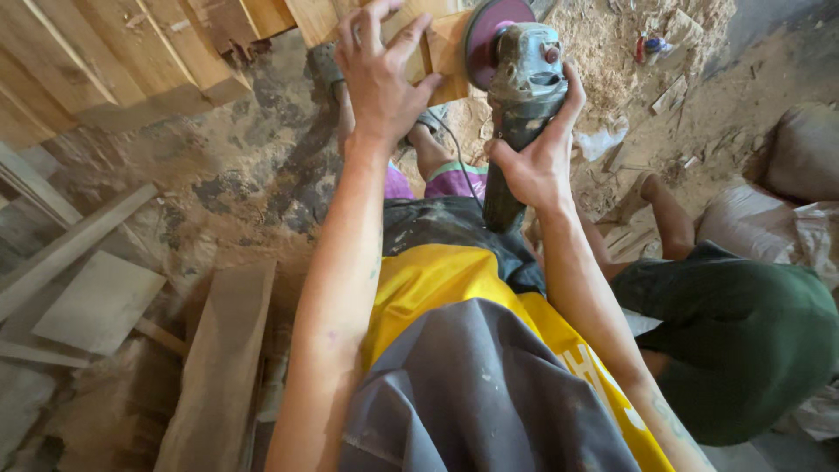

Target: The person shapes a small wooden block by hand using an angle grinder with a sanding disc. They rotate the block to sand multiple sides while sitting in a workshop.

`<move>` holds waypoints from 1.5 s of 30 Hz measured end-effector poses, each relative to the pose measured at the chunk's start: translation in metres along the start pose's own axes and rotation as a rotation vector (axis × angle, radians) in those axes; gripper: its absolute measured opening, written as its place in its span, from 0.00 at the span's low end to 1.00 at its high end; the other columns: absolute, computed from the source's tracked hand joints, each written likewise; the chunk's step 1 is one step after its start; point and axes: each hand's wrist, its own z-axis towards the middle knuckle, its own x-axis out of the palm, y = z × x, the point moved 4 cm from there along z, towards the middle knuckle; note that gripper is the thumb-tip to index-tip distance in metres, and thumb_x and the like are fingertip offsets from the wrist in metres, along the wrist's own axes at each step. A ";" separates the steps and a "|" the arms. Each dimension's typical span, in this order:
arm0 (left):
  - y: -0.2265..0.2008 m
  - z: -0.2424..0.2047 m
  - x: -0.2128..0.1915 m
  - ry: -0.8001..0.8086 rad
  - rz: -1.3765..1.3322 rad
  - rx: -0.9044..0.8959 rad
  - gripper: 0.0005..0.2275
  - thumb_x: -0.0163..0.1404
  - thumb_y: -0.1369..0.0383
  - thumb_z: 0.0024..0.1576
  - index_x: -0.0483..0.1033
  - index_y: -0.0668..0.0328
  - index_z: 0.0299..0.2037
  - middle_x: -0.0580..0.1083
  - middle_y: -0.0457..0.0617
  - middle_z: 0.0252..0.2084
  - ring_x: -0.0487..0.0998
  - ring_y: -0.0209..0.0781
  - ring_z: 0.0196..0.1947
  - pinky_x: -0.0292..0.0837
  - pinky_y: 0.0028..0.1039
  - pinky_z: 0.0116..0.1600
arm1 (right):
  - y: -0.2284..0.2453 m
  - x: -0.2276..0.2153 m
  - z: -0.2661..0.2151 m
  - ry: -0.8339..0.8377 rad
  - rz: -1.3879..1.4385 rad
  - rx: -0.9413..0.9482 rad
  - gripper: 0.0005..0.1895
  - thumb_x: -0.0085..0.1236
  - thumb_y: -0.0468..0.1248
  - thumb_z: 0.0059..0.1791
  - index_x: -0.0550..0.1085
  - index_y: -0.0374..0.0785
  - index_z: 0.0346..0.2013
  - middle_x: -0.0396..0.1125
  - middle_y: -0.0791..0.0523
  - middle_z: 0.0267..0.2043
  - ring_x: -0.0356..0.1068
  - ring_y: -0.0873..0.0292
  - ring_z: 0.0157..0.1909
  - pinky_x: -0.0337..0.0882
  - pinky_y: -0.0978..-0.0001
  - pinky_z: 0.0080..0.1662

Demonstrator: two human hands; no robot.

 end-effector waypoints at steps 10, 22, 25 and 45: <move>0.001 -0.003 0.004 -0.016 0.022 0.001 0.31 0.74 0.59 0.42 0.79 0.44 0.59 0.64 0.49 0.61 0.60 0.56 0.64 0.56 0.52 0.66 | -0.018 0.000 0.003 0.021 0.019 0.060 0.55 0.68 0.30 0.44 0.40 0.40 0.74 0.60 0.44 0.64 0.68 0.48 0.64 0.72 0.55 0.66; 0.000 -0.003 0.006 0.006 0.056 0.012 0.30 0.74 0.59 0.44 0.80 0.45 0.59 0.65 0.48 0.61 0.60 0.54 0.64 0.56 0.53 0.66 | -0.019 -0.007 0.010 0.048 0.034 0.011 0.56 0.67 0.29 0.43 0.39 0.40 0.74 0.59 0.42 0.67 0.67 0.46 0.66 0.72 0.53 0.65; -0.005 0.001 0.003 0.006 0.039 0.009 0.29 0.73 0.63 0.44 0.81 0.46 0.58 0.65 0.47 0.62 0.59 0.54 0.66 0.55 0.51 0.67 | -0.015 0.000 0.013 0.048 0.060 0.060 0.54 0.68 0.32 0.44 0.41 0.42 0.73 0.66 0.43 0.59 0.73 0.47 0.60 0.74 0.54 0.64; -0.001 -0.019 0.016 0.001 0.192 -0.223 0.38 0.73 0.53 0.39 0.66 0.61 0.56 0.66 0.58 0.52 0.64 0.58 0.57 0.63 0.52 0.58 | -0.029 -0.023 0.014 -0.058 0.226 0.145 0.56 0.69 0.26 0.42 0.43 0.40 0.75 0.61 0.48 0.63 0.65 0.52 0.62 0.70 0.60 0.64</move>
